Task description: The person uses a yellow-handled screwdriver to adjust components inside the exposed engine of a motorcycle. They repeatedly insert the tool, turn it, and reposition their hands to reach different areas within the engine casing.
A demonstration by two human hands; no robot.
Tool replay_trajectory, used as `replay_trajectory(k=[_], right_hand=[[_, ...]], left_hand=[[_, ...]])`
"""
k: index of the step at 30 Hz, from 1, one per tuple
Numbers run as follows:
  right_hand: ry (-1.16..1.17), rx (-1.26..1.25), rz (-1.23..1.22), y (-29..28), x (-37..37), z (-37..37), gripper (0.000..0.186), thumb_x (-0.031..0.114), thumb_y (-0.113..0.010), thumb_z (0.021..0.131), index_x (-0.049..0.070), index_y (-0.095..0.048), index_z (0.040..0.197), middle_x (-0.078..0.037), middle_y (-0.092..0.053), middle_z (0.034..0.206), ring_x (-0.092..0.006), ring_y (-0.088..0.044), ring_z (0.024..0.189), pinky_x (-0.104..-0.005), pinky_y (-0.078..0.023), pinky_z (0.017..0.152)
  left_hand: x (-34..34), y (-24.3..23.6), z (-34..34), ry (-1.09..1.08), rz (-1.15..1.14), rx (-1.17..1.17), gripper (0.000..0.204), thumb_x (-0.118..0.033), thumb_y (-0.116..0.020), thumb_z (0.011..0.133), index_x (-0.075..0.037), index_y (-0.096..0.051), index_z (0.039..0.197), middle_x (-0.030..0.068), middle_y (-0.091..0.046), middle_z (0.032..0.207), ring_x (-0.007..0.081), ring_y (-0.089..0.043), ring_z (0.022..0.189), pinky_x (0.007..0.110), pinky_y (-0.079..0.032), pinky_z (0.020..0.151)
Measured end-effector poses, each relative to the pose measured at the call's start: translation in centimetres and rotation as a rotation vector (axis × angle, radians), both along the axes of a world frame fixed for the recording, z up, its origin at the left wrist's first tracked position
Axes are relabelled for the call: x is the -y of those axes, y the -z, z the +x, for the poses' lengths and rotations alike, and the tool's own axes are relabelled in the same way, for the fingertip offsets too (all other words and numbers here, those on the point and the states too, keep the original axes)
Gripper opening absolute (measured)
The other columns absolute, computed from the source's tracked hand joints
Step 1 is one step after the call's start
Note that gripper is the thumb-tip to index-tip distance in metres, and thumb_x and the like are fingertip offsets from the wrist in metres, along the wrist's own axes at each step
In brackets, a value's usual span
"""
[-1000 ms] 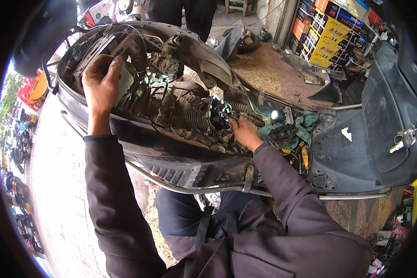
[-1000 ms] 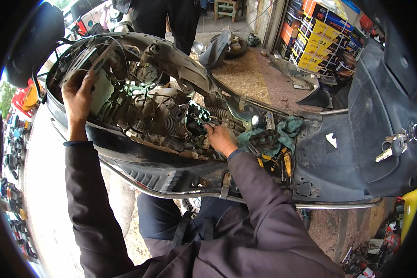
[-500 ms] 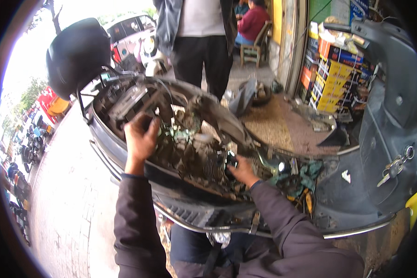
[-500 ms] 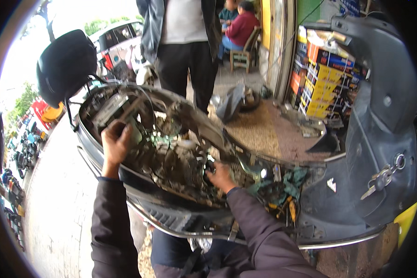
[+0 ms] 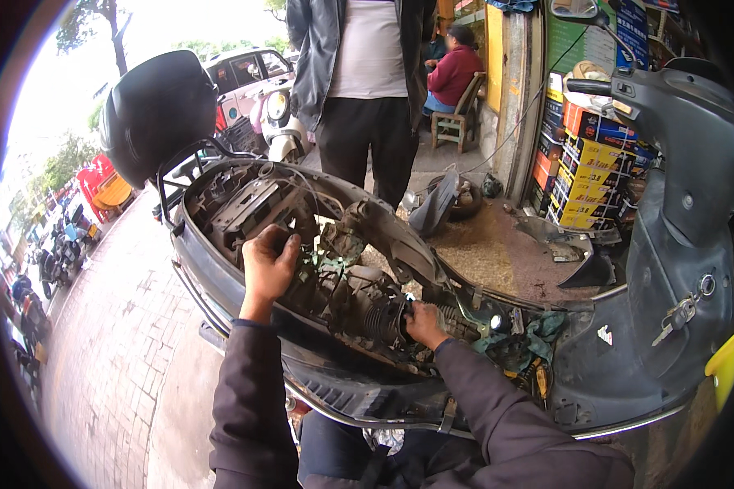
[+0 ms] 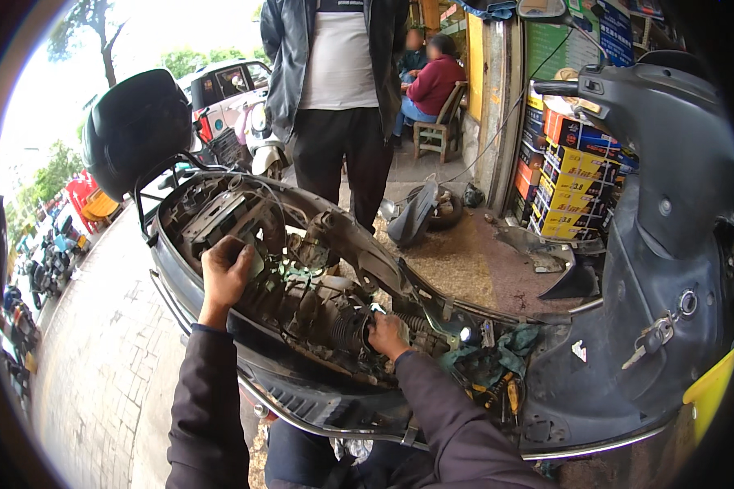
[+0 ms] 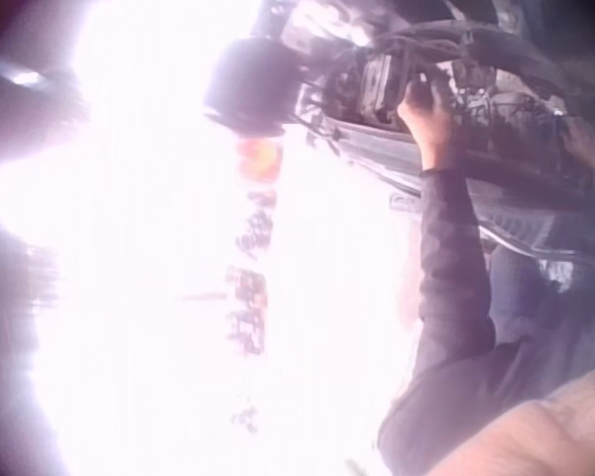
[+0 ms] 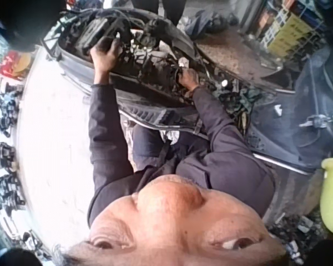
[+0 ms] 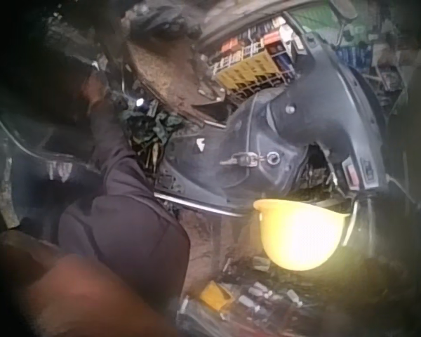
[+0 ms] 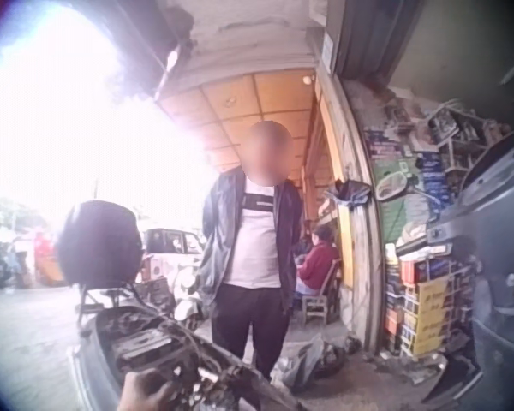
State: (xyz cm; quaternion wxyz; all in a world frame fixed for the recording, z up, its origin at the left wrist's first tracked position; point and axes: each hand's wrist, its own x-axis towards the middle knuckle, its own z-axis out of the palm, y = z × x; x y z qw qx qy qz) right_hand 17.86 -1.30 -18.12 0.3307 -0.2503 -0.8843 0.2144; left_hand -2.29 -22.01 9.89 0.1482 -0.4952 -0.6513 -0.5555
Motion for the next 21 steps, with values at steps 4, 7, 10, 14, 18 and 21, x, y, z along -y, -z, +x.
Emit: replay_trajectory(k=[4,7,10,14,18,21], right_hand=[[0.039,-0.058,0.033,-0.2,0.1,0.1,0.018,0.013,-0.070,0.073,-0.001,-0.060,0.080,-0.025,-0.062,0.072,-0.0471,-0.061,0.074,-0.0560,-0.047,0.066],[0.016,-0.052,-0.013,-1.0,0.3,0.5,0.020,0.011,-0.073,0.072,-0.002,-0.061,0.083,-0.027,-0.063,0.077,-0.0474,-0.062,0.080,-0.0536,-0.048,0.068],[0.022,-0.037,-0.034,-1.8,0.5,0.5,0.021,0.010,-0.074,0.072,-0.002,-0.060,0.081,-0.027,-0.062,0.077,-0.0482,-0.061,0.081,-0.0537,-0.047,0.067],[0.026,0.068,0.003,-2.4,0.3,0.6,0.019,0.010,-0.070,0.073,-0.001,-0.062,0.086,-0.027,-0.063,0.079,-0.0481,-0.062,0.081,-0.0551,-0.048,0.069],[0.024,0.074,-0.139,-1.8,-0.2,0.5,0.023,0.011,-0.071,0.074,-0.003,-0.062,0.089,-0.028,-0.063,0.080,-0.0481,-0.062,0.082,-0.0541,-0.048,0.069],[-0.013,-0.010,-0.037,-0.9,-0.5,0.4,0.021,0.011,-0.070,0.074,-0.002,-0.063,0.089,-0.028,-0.064,0.082,-0.0474,-0.062,0.082,-0.0534,-0.049,0.070]], left_hand=[[0.1,0.1,-0.3,-0.057,-0.073,0.021,0.023,-0.017,-0.070,0.084,0.005,-0.061,0.080,0.0121,-0.057,0.061,0.0116,-0.048,0.057,0.031,-0.044,0.055],[0.3,0.1,-0.5,-0.090,-0.124,0.009,0.029,-0.021,-0.071,0.083,0.005,-0.067,0.095,0.0214,-0.066,0.074,0.0222,-0.062,0.061,0.036,-0.049,0.061],[0.3,0.0,-0.6,-0.124,-0.141,-0.046,0.027,-0.022,-0.069,0.082,0.002,-0.066,0.092,0.0231,-0.065,0.074,0.0365,-0.065,0.065,0.040,-0.050,0.061],[0.5,-0.2,-0.1,-0.053,0.009,-0.044,0.021,-0.014,-0.070,0.084,0.004,-0.060,0.080,0.0105,-0.058,0.063,0.0108,-0.046,0.059,0.032,-0.043,0.055],[0.7,-0.6,0.1,-0.079,-0.069,-0.053,0.023,-0.015,-0.070,0.083,0.005,-0.060,0.080,0.0142,-0.053,0.061,0.0123,-0.044,0.057,0.033,-0.042,0.054],[0.9,-0.6,-0.1,-0.088,-0.133,-0.009,0.025,-0.019,-0.069,0.082,0.004,-0.063,0.088,0.0215,-0.062,0.077,0.0313,-0.059,0.073,0.040,-0.049,0.064]])
